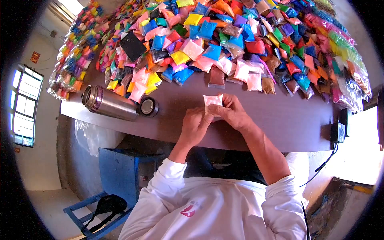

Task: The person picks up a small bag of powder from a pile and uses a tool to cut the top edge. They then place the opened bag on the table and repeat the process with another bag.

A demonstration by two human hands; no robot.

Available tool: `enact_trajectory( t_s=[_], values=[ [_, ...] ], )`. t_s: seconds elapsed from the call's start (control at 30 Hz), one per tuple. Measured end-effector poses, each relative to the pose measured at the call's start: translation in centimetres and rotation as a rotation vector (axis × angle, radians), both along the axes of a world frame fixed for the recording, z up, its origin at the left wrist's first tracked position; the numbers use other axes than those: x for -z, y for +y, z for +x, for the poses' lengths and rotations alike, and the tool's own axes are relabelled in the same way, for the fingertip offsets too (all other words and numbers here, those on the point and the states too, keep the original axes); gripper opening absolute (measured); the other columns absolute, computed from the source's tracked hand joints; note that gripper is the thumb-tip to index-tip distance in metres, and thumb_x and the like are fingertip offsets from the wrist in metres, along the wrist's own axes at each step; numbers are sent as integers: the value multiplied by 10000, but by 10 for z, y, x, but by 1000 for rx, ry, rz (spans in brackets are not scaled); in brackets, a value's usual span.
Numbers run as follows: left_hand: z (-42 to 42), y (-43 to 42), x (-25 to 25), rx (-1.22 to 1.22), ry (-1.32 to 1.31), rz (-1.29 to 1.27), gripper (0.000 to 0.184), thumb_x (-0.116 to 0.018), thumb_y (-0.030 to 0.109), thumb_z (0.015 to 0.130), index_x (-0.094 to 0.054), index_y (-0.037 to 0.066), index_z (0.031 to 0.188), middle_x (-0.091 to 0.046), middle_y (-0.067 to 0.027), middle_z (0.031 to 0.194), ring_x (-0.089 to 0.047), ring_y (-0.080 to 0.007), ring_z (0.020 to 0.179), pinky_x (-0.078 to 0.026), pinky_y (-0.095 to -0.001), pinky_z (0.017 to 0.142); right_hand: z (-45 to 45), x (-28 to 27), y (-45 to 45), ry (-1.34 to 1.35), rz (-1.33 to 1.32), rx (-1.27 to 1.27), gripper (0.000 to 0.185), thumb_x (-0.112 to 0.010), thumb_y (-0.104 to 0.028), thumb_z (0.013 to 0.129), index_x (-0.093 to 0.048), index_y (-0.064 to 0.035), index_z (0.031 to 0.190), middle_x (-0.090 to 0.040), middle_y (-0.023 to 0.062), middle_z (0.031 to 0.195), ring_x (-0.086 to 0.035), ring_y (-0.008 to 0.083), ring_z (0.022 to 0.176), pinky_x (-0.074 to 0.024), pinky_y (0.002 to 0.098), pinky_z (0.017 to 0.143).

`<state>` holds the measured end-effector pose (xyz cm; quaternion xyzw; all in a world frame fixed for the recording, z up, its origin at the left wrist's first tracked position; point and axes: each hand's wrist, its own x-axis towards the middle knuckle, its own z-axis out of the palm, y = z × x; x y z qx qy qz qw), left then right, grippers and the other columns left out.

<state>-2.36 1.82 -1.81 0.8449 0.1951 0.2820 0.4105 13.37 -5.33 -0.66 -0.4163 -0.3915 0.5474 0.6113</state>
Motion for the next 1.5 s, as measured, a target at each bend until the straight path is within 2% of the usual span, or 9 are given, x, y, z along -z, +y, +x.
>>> enact_trajectory(
  t_s=[0.1,0.3,0.37,0.7,0.83,1.2,1.27,1.4,1.5],
  values=[
    [-1,0,1,-3,16,145,424,-418,385,945,-635,22,916,-659,-110,775,-628,-279,707,-460,-373,668,2,-12,-2,-38,-18,-28,178,-612,-140,882,-581,7,978,-636,55,843,-603,112,732,-509,265,627],
    [2,-8,-14,-116,-114,-136,370,-453,339,939,-628,16,895,-654,-107,757,-617,-242,646,-462,-342,625,-9,-4,1,-4,63,90,156,-592,-131,896,-589,15,951,-631,51,836,-596,112,714,-499,262,610],
    [-5,-3,-10,-25,54,-116,417,-458,384,951,-623,2,978,-633,-103,853,-611,-176,815,-476,-298,699,-5,-2,1,-14,59,72,164,-596,-135,895,-590,16,956,-631,49,839,-592,110,713,-497,260,612],
    [-7,-3,4,-120,-25,-206,419,-484,394,931,-626,0,934,-618,-70,776,-577,-175,735,-448,-302,671,-6,-21,-5,23,11,45,205,-564,-183,923,-614,11,880,-624,32,781,-578,92,687,-466,242,578],
    [-8,-3,0,-73,88,-162,402,-490,380,924,-639,30,793,-643,-77,797,-551,-269,850,-378,-381,827,-3,-9,-3,-82,52,62,278,-546,-223,936,-610,3,788,-609,14,688,-545,70,584,-417,232,505],
    [8,-41,-22,-269,-99,-458,480,-430,421,954,-623,-5,846,-601,-40,728,-558,-130,660,-415,-254,607,-6,2,-3,2,94,75,340,-566,-298,923,-627,20,818,-587,25,646,-471,43,586,-393,241,506],
    [-3,-56,-24,-181,-86,-568,529,-412,474,943,-600,2,796,-595,-55,698,-555,-136,642,-417,-265,593,1,-15,-22,-479,67,339,255,-528,-224,943,-616,15,954,-601,-18,791,-489,48,666,-410,233,567],
    [-7,-71,-24,-178,-15,-651,594,-387,541,929,-566,15,720,-570,-60,620,-515,-119,516,-405,-260,508,48,-46,-44,-958,16,953,153,-600,-137,874,-616,-11,959,-574,54,710,-500,104,634,-415,258,575],
    [3,-83,-25,-127,-66,-783,576,-366,501,955,-580,9,746,-517,-31,541,-483,-94,454,-363,-219,422,101,-32,-42,-1164,-38,1170,148,-622,-118,797,-606,-19,905,-582,155,767,-580,335,713,-448,400,624]
  ],
)
